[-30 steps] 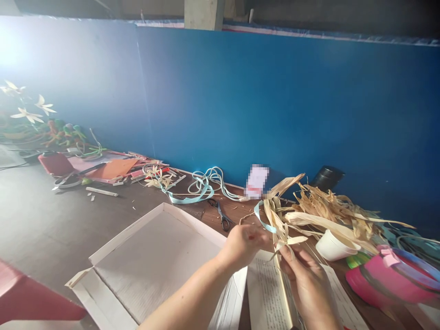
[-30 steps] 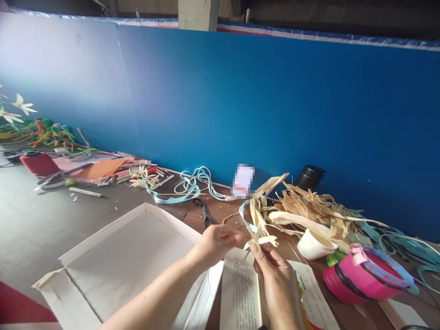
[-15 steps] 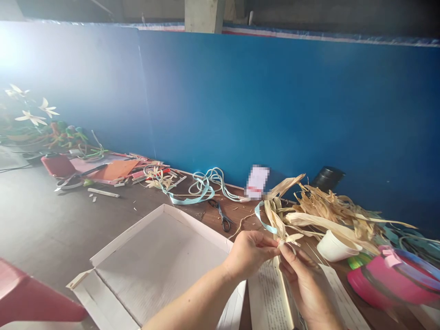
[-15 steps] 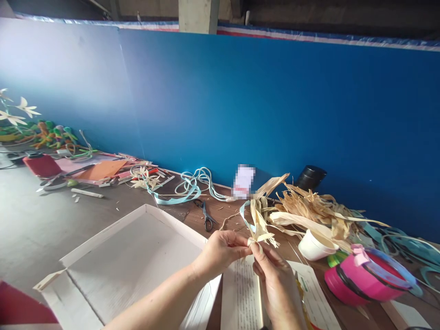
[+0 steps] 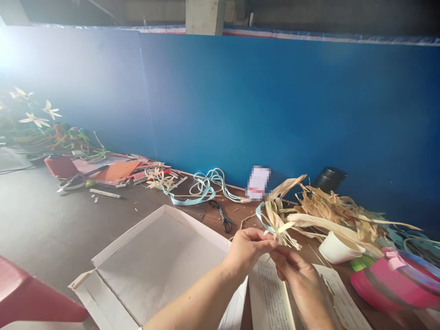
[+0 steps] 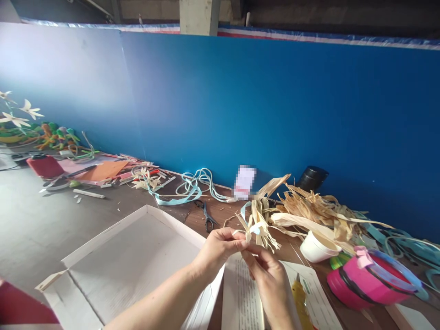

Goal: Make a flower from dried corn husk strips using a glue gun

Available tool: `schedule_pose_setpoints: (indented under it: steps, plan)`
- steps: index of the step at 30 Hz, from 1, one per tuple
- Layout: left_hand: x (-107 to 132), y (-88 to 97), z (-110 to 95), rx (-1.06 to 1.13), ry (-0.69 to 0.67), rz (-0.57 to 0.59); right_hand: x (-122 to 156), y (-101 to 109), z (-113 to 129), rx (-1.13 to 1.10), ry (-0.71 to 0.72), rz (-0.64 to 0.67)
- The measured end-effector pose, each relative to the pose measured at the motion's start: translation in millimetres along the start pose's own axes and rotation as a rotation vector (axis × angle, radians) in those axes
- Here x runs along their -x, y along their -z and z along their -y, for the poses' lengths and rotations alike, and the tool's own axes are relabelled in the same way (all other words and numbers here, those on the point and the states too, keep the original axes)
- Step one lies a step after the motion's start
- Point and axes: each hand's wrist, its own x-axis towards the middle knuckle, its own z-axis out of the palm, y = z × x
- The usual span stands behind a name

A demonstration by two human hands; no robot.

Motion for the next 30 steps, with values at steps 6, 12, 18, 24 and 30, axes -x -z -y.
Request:
schedule_pose_setpoints:
  steps: [6,12,18,24,30]
  plan:
    - [1.4,4.1,-6.3,-0.106,0.013,0.092,-0.1,-0.8,-0.3,0.008,0.041,0.035]
    - [4.2,5.6,-19.0,-0.145,-0.059,0.201,1.4,-0.4,1.2,0.026,0.041,0.031]
    - [-0.1,9.5,-18.0,-0.152,-0.042,0.245,3.4,-1.6,0.7,0.058,0.079,0.063]
    - [-5.6,14.8,-15.6,-0.151,-0.049,0.292,5.9,-1.2,4.2,0.101,0.102,0.098]
    - [-9.7,18.3,-9.7,-0.145,-0.058,0.294,2.8,1.8,-0.8,0.056,0.092,0.129]
